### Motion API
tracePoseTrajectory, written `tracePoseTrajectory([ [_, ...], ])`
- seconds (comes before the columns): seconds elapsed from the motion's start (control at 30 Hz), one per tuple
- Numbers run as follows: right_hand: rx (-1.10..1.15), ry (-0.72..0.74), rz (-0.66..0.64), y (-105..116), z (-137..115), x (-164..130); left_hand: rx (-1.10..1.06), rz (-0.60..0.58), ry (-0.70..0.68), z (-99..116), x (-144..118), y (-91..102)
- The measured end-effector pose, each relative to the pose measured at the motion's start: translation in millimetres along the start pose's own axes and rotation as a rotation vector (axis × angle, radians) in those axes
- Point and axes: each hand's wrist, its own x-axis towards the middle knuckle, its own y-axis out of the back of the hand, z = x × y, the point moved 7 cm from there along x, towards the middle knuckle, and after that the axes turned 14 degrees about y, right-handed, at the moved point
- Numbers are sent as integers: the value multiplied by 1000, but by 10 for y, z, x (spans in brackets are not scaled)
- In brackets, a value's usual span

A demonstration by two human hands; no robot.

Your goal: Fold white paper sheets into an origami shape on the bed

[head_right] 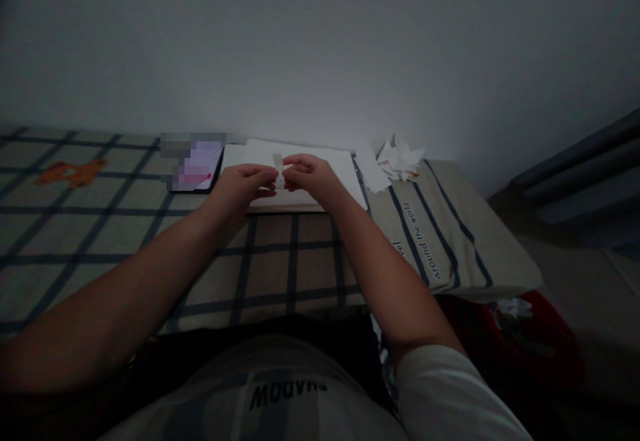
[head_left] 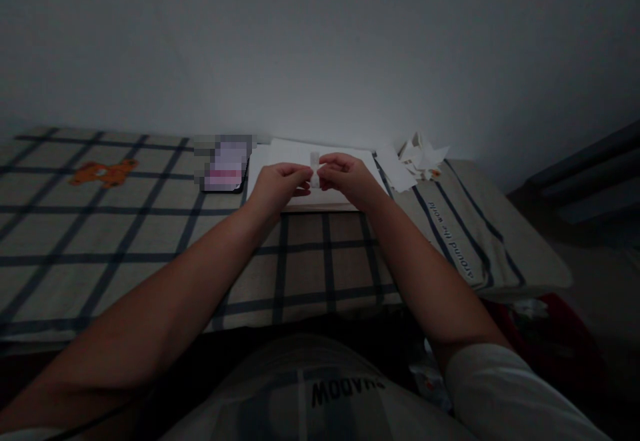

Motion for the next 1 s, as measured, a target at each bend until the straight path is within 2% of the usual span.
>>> tracePoseTrajectory([
  [0.17,-33,36,-41,-13,-26,-2,-35,-41,60,-38,26,-17],
  [0.43,-84,74,54,55,-54,12,-120,-89,156,-62,44,-38],
  [0.6,-142,45,50,59,-80,-13,-126,-72,144,-88,58,-26],
  [0.73,-75,7,37,23,-70,-26,-118,-57,129,-94,61,-4],
  [0.87,15,-21,46,3,-51,-28,-81,-33,62,-48,48,16],
  [1.0,-43,-24,31,7,-59,-27,8,27,-9,4,15,29],
])
